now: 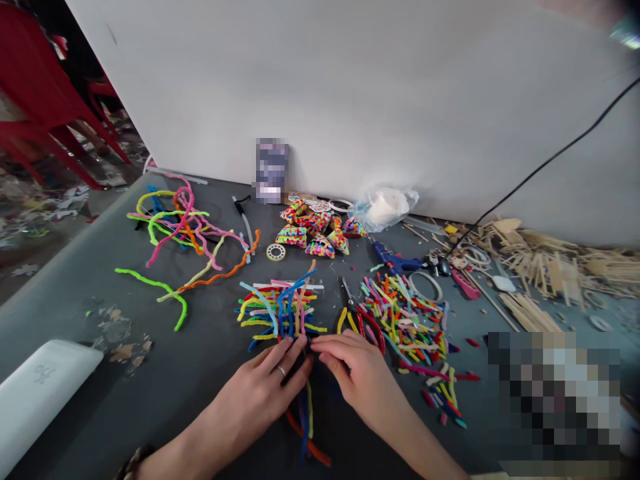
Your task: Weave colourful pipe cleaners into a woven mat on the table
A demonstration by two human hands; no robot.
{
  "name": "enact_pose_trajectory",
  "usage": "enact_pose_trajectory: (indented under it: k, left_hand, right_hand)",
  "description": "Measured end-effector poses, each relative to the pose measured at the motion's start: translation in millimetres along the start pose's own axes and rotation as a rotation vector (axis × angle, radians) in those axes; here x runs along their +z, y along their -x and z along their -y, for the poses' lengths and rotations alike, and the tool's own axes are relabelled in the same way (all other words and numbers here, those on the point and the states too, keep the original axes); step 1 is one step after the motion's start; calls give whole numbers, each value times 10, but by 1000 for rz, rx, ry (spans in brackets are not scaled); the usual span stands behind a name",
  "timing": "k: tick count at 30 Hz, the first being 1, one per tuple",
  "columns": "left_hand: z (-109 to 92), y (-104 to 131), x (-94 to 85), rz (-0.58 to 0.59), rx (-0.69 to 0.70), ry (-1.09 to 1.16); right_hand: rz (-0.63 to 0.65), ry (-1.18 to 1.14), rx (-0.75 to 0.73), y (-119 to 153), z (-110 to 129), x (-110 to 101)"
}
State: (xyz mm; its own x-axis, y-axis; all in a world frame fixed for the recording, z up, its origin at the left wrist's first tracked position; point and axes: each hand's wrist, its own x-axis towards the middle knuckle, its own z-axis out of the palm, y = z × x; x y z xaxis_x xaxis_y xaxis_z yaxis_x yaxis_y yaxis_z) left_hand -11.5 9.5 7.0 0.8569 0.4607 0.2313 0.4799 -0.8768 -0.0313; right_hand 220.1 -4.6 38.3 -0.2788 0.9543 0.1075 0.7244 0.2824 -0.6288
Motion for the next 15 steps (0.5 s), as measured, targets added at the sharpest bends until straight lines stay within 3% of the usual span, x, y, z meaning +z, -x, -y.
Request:
enact_pose_trajectory:
  k: [5, 15]
  left_hand:
    - [-10, -12, -10, -13, 17, -11]
    - [2, -14, 40, -49, -3, 0]
  right_hand:
    - [-119, 300, -100, -52, -8, 58]
    - [-53, 633, -346, -207, -78, -4]
